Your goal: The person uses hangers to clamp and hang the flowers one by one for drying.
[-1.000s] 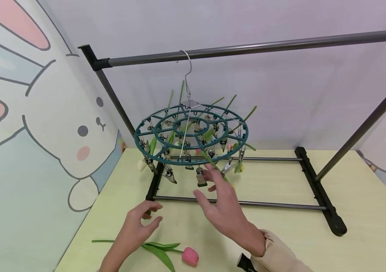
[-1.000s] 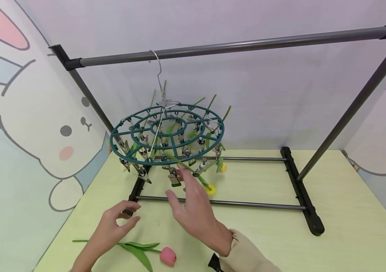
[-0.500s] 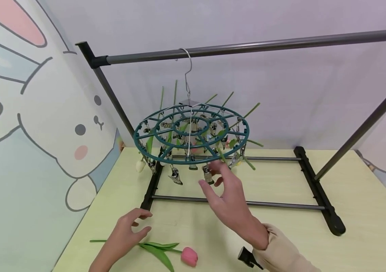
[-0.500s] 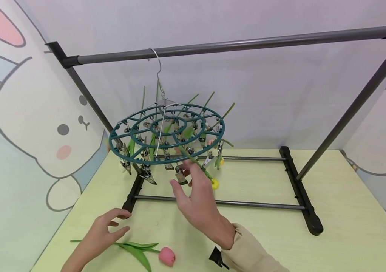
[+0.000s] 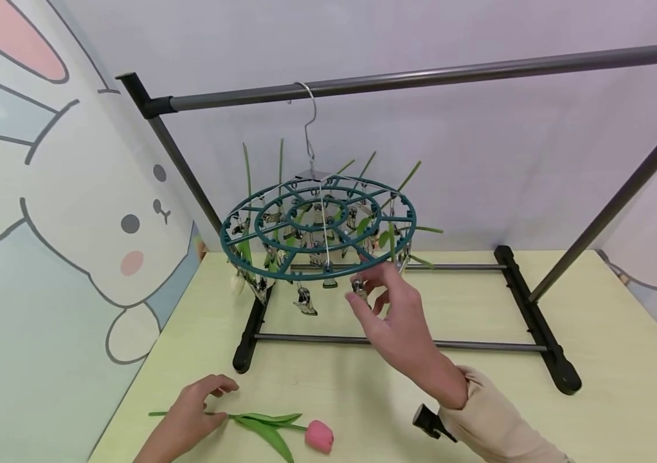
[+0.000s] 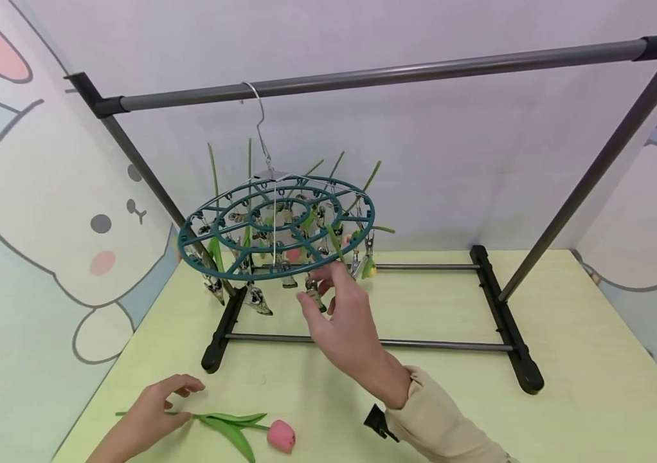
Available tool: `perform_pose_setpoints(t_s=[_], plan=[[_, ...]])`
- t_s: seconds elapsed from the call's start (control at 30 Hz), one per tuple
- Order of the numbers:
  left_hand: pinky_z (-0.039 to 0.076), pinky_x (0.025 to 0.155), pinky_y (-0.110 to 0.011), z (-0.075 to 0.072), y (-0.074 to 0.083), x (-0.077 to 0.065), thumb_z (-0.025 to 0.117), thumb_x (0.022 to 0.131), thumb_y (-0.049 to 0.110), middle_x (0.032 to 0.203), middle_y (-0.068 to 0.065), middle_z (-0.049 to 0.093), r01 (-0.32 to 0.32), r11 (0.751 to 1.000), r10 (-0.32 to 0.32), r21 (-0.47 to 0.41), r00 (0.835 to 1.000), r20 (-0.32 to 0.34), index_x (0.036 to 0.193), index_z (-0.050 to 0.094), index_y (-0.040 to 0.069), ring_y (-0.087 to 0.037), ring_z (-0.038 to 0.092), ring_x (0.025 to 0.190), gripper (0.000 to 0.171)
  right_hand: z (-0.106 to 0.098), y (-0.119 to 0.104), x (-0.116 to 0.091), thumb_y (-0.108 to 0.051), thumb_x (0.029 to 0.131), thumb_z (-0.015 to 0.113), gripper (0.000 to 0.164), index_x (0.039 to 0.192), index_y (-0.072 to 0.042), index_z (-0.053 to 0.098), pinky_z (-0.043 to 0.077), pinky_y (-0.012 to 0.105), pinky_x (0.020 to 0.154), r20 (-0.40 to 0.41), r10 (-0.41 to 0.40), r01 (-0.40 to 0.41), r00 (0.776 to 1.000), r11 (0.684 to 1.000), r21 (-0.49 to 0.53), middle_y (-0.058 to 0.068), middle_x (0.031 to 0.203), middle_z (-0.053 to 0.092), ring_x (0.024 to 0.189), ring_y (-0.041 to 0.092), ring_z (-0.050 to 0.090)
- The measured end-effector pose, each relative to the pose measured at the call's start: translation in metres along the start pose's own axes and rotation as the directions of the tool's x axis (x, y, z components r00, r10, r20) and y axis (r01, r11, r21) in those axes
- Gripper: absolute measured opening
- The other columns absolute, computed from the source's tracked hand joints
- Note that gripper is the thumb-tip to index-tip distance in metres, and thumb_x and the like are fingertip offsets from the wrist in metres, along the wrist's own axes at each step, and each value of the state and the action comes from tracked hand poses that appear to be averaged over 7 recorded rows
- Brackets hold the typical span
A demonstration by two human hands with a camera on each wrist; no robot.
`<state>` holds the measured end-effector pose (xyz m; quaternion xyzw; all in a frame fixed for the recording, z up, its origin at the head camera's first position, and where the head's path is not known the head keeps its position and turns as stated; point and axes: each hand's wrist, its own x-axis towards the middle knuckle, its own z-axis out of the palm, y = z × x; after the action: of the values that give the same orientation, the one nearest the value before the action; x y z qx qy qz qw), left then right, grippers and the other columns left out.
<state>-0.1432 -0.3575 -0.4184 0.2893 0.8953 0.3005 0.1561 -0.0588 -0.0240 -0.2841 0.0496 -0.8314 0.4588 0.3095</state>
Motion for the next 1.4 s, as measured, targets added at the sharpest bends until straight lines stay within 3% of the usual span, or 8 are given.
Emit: perform_pose_setpoints(t_s=[0.13,0.3,0.6,0.87,1.13,1.27,1.4], plan=[[0.048,0.068,-0.034,0.002,-0.005,0.0,0.067,0.06,-0.013,0.088,0.006,0.057,0.072,0.994,-0.073,0.084,0.997,0.012,0.089,0.064,0.017,-0.018,0.054,0.083,0.042,-0.003,0.0,0.003,-0.006,0.084,0.07,0.027,0.106,-0.003,0.055,0.048,0.029,0.055,0.008,0.002,-0.002,1.0,1.0,-0.019,0.002,0.101,0.061,0.082,0.01,0.055],[0.044,0.059,-0.035,0.005,-0.008,0.0,0.068,0.057,-0.01,0.075,0.005,0.049,0.183,0.957,-0.184,0.225,0.983,-0.017,0.075,0.06,0.02,-0.014,0.046,0.073,0.036,-0.007,0.001,0.006,-0.007,0.084,0.071,0.031,0.11,-0.005,0.055,0.048,0.029,0.055,0.019,0.013,-0.013,1.0,0.999,-0.032,0.0,0.1,0.061,0.081,0.01,0.056],[0.032,0.051,-0.03,0.004,-0.01,0.001,0.064,0.057,-0.008,0.065,0.004,0.041,0.161,0.946,-0.163,0.281,0.986,-0.017,0.063,0.051,0.019,-0.014,0.039,0.063,0.031,-0.015,0.004,0.007,-0.008,0.085,0.07,0.026,0.107,-0.007,0.057,0.048,0.026,0.057,0.026,0.046,-0.045,0.999,0.998,-0.053,-0.002,0.097,0.062,0.082,0.009,0.055],[0.035,0.054,-0.031,0.003,-0.01,0.0,0.066,0.057,-0.006,0.065,0.006,0.044,0.154,0.949,-0.153,0.275,0.988,-0.024,0.063,0.052,0.021,-0.013,0.041,0.064,0.031,-0.019,0.005,0.006,-0.009,0.085,0.07,0.02,0.102,-0.008,0.059,0.048,0.026,0.056,0.044,0.038,-0.034,0.998,0.996,-0.081,-0.003,0.094,0.062,0.079,0.008,0.055],[0.038,0.056,-0.025,0.001,-0.012,-0.002,0.065,0.06,-0.004,0.067,0.01,0.046,0.08,0.973,-0.072,0.216,0.996,-0.047,0.065,0.056,0.025,-0.009,0.043,0.065,0.031,-0.021,0.007,0.006,-0.008,0.084,0.071,0.023,0.102,-0.006,0.057,0.048,0.025,0.055,0.035,0.013,-0.009,0.999,0.994,-0.107,-0.001,0.095,0.063,0.078,0.009,0.057],[0.044,0.058,-0.025,-0.002,-0.013,-0.002,0.067,0.063,-0.006,0.07,0.012,0.05,-0.04,0.985,0.054,0.166,0.995,-0.079,0.07,0.059,0.022,-0.006,0.046,0.067,0.03,-0.022,0.008,0.007,-0.008,0.084,0.071,0.024,0.104,-0.006,0.057,0.048,0.025,0.055,0.027,0.007,-0.004,1.0,0.992,-0.123,-0.002,0.094,0.064,0.078,0.009,0.057],[0.049,0.061,-0.026,-0.004,-0.013,-0.001,0.069,0.066,-0.01,0.074,0.013,0.055,-0.173,0.979,0.189,0.111,0.97,-0.153,0.074,0.062,0.018,-0.005,0.052,0.069,0.031,-0.024,0.007,0.007,-0.009,0.084,0.071,0.025,0.105,-0.005,0.058,0.048,0.025,0.055,0.022,0.007,-0.004,1.0,0.992,-0.129,-0.001,0.094,0.064,0.077,0.009,0.057]])
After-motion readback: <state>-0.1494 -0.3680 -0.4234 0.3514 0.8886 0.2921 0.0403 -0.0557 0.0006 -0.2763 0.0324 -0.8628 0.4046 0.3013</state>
